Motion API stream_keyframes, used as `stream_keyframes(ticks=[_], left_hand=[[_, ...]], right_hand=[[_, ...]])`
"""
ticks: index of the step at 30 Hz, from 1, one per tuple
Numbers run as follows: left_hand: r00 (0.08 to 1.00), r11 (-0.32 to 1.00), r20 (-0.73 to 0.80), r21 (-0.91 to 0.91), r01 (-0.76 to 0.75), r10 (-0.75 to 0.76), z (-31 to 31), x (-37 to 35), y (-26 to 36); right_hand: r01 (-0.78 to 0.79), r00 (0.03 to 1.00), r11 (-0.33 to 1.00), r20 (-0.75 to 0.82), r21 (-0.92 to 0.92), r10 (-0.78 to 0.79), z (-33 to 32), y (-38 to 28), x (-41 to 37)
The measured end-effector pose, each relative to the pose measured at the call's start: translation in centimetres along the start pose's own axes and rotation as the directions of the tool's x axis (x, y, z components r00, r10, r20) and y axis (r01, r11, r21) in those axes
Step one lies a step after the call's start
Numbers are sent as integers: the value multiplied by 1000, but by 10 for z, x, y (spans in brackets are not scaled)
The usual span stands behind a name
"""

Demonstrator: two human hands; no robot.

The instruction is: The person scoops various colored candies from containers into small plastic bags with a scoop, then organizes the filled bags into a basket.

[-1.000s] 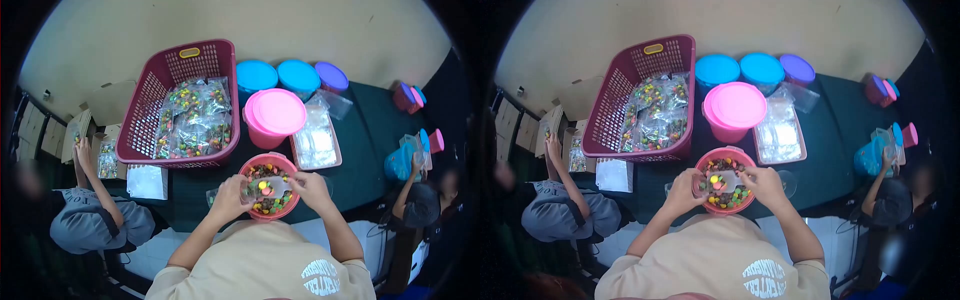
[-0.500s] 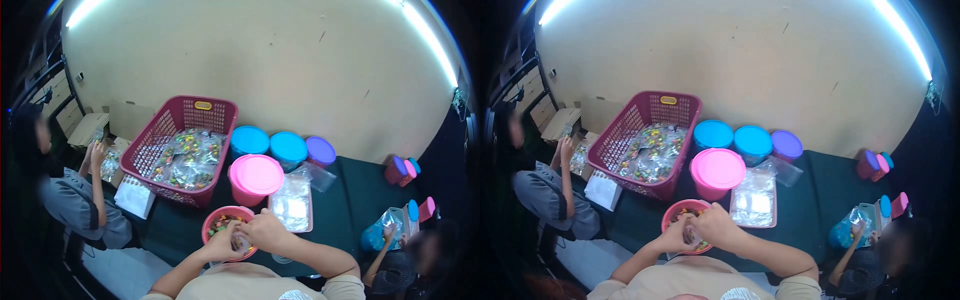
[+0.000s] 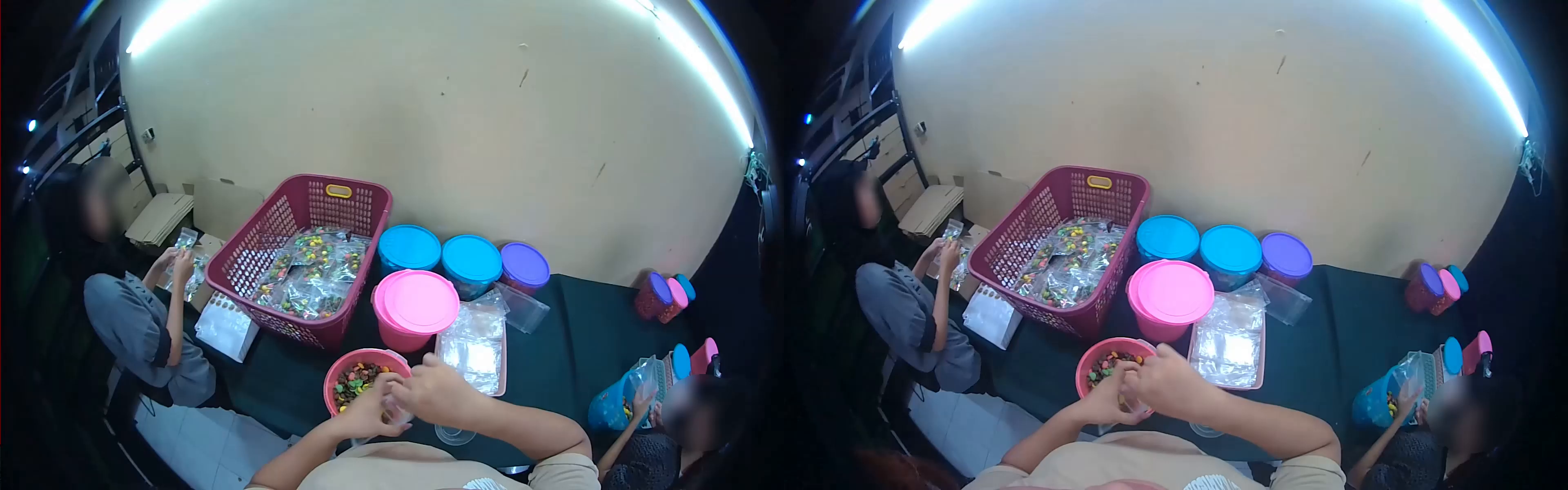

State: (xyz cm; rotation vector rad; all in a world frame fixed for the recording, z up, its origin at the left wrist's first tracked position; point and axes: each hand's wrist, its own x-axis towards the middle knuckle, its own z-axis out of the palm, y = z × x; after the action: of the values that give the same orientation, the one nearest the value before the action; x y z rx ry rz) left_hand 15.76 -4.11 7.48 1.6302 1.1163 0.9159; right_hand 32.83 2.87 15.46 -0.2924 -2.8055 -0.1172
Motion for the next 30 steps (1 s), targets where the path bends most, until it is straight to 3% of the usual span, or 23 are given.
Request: stream_keyframes(ticks=[1,2,3,5,6,7,9,10,15,18,19,21,23,25,26,27,29,30], left_hand=[[998,998,-17,-25,-57,57,4,-1,1],[991,986,84,-119,113,-103,5,-2,3],[991,986,63,-108,126,-120,5,-3,6],[994,998,88,-9,58,-57,7,1,8],[997,999,82,48,10,-14,6,1,3],[993,990,96,-115,80,-69,6,0,7],[997,998,43,-16,-58,59,7,6,-9],[995,996,65,-53,73,-70,5,3,-5],[983,984,57,-37,177,-175,5,5,1],[998,999,-67,-53,8,-11,0,5,-6],[998,998,-65,-57,11,-15,-5,3,-9],[988,991,-108,-85,104,-113,-17,-2,-21],[975,975,-144,-172,141,-167,-21,-4,-30],[962,991,-271,-117,-58,24,-26,-7,-39],[952,990,-306,-139,-38,-7,-27,-9,-35],[955,989,-295,-145,-16,-27,-31,-17,-38],[934,942,-349,-333,-45,-78,-26,-14,-55],[931,932,-350,-360,-34,-101,-24,-19,-56]], right_hand=[[75,997,997,12,14,-75,10,-4,0],[149,987,989,-52,-24,-150,20,-6,0],[168,983,986,-68,-11,-168,19,-5,-4],[64,997,997,35,48,-66,1,1,-10],[50,998,999,33,-6,-50,-2,4,-12],[35,998,999,46,-12,-35,-8,6,-16],[-9,1000,999,-5,-31,9,-24,9,-18],[-29,999,1000,-41,-12,28,-27,13,-20],[-42,998,999,-36,3,42,-32,20,-28],[-240,953,970,-180,35,242,-51,30,-40],[-242,953,970,-176,38,245,-49,35,-46],[-423,876,904,-225,63,426,-38,44,-61],[-470,859,879,-186,87,477,-16,50,-78],[-582,803,805,-74,116,591,10,51,-96],[-687,725,711,75,151,685,18,49,-108],[-809,586,558,326,184,742,29,53,-126],[-895,417,435,529,98,739,65,61,-172],[-890,403,454,535,40,743,85,62,-193]])
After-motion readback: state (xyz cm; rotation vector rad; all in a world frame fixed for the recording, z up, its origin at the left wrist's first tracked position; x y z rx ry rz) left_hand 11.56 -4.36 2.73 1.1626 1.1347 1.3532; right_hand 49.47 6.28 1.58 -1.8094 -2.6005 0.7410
